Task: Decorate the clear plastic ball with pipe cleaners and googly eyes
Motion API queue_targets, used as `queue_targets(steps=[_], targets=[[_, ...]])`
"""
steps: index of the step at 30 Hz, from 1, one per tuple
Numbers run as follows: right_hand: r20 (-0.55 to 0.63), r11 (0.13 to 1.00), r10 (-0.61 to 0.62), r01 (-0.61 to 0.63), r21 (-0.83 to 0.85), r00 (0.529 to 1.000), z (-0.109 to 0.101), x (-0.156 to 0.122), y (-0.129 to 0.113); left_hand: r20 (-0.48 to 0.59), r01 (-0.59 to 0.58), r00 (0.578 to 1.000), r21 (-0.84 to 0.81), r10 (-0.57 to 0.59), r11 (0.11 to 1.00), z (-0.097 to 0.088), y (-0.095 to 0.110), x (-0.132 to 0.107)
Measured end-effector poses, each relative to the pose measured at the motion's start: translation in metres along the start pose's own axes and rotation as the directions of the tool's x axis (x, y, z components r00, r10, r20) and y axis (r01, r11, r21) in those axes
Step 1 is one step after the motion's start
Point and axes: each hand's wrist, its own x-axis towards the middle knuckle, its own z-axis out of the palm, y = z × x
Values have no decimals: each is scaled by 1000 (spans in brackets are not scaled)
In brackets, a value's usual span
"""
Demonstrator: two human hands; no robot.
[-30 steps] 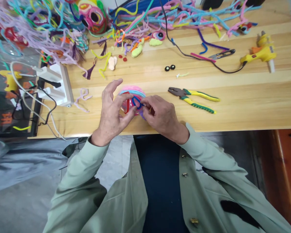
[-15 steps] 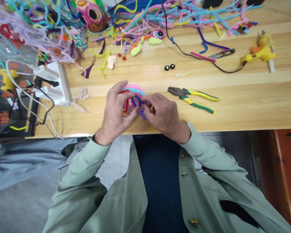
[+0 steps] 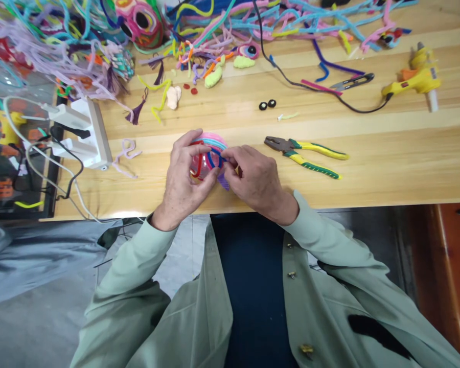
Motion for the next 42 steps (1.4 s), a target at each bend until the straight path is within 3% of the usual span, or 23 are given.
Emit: queue_targets(steps=[9, 15, 22, 29, 35, 42], targets=[[21, 999, 12, -13, 46, 1000, 0, -4, -2, -4, 5, 1000, -61, -5, 998, 0, 1, 0], [33, 998, 21, -23, 59, 999, 0, -4, -3, 7, -45, 999, 52, 44, 998, -1, -5, 0], [61, 997, 54, -57, 48, 997, 0, -3, -4, 17, -73, 997, 75, 72, 995, -2, -11, -1], [21, 999, 24, -25, 28, 999, 1, -6, -6, 78, 7, 997, 41, -10, 999, -4, -7, -1], [43, 998, 40, -43, 55, 998, 1, -7, -4, 36, 0, 999, -2, 0, 1000, -3, -1, 1], [79, 1000, 21, -21, 1, 997, -9, -2, -6, 46, -94, 995, 56, 91, 994, -2, -10, 1]])
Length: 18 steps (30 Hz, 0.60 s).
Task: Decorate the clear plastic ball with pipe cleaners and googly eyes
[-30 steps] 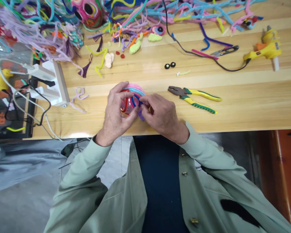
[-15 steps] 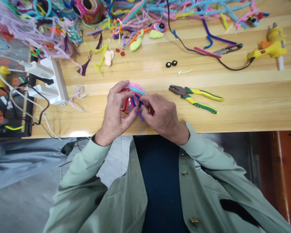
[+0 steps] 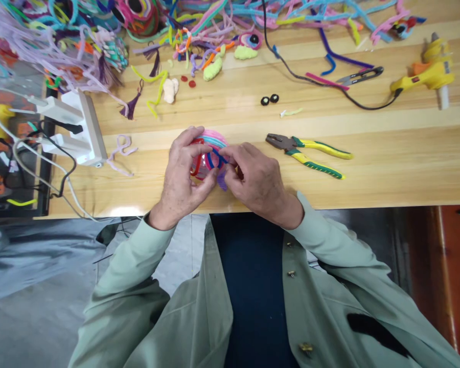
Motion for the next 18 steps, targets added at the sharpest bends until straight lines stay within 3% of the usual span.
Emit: queue_targets(steps=[4, 8, 13, 18], targets=[[41, 998, -31, 32, -48, 999, -4, 2, 0, -37, 21, 999, 17, -20, 1000, 1, 5, 0], [56, 998, -29, 32, -62, 998, -4, 2, -1, 6, 103, 995, -18, -103, 994, -1, 10, -1], [49, 998, -43, 45, -49, 998, -3, 0, 0, 15, 94, 996, -77, -93, 993, -3, 8, -1], [50, 999, -20, 22, -39, 999, -2, -1, 2, -22, 9, 1000, -7, -9, 1000, -2, 8, 1]])
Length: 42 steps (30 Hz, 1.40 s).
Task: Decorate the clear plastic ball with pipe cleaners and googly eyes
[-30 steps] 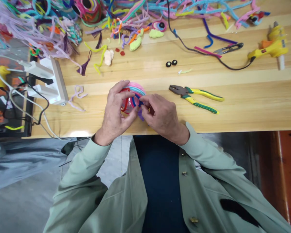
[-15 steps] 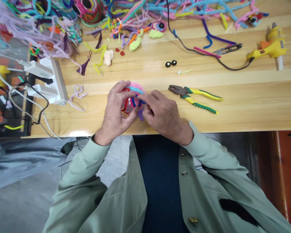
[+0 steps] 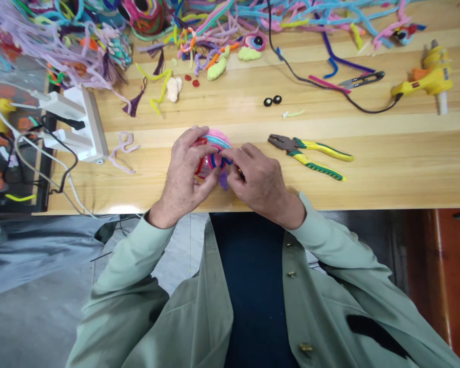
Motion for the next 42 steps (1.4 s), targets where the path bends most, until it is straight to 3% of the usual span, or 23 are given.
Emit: queue_targets(steps=[6, 21, 32, 42], targets=[[-15, 1000, -2, 2, 7, 1000, 2, 1, 0, 45, 101, 994, -19, -100, 995, -1, 1, 0], [-35, 1000, -29, 28, -6, 999, 2, 3, -1, 29, 133, 991, -65, -132, 989, 1, 2, -2], [9, 997, 6, -5, -74, 1000, -10, 10, 4, -8, -6, 1000, -78, 6, 997, 1, -3, -2], [48, 996, 14, -9, -92, 999, -19, 25, 3, 31, 7, 999, -49, -5, 999, 2, -7, -4]])
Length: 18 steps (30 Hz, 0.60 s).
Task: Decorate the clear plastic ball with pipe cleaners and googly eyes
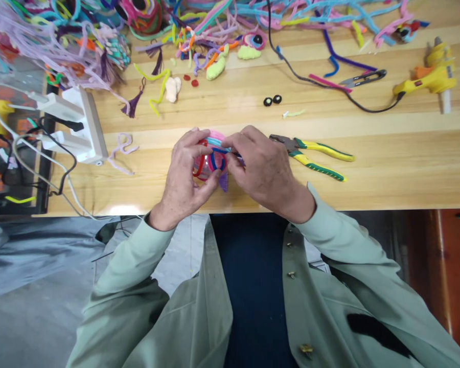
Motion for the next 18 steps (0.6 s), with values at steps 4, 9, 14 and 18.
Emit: queue_targets(steps=[4, 9, 14, 18], targets=[[17, 998, -55, 55, -29, 998, -1, 6, 3, 1, -16, 1000, 20, 16, 1000, 0, 1, 1], [71, 989, -115, 122, -89, 991, -1, 14, 9, -8, -33, 999, 31, 33, 999, 0, 1, 1], [46, 979, -149, 154, -136, 988, 3, 12, 7, -1, -21, 1000, 6, 21, 1000, -2, 3, 1], [20, 973, -168, 169, -158, 986, 6, 8, 6, 2, -37, 999, 18, 37, 999, -3, 4, 1]])
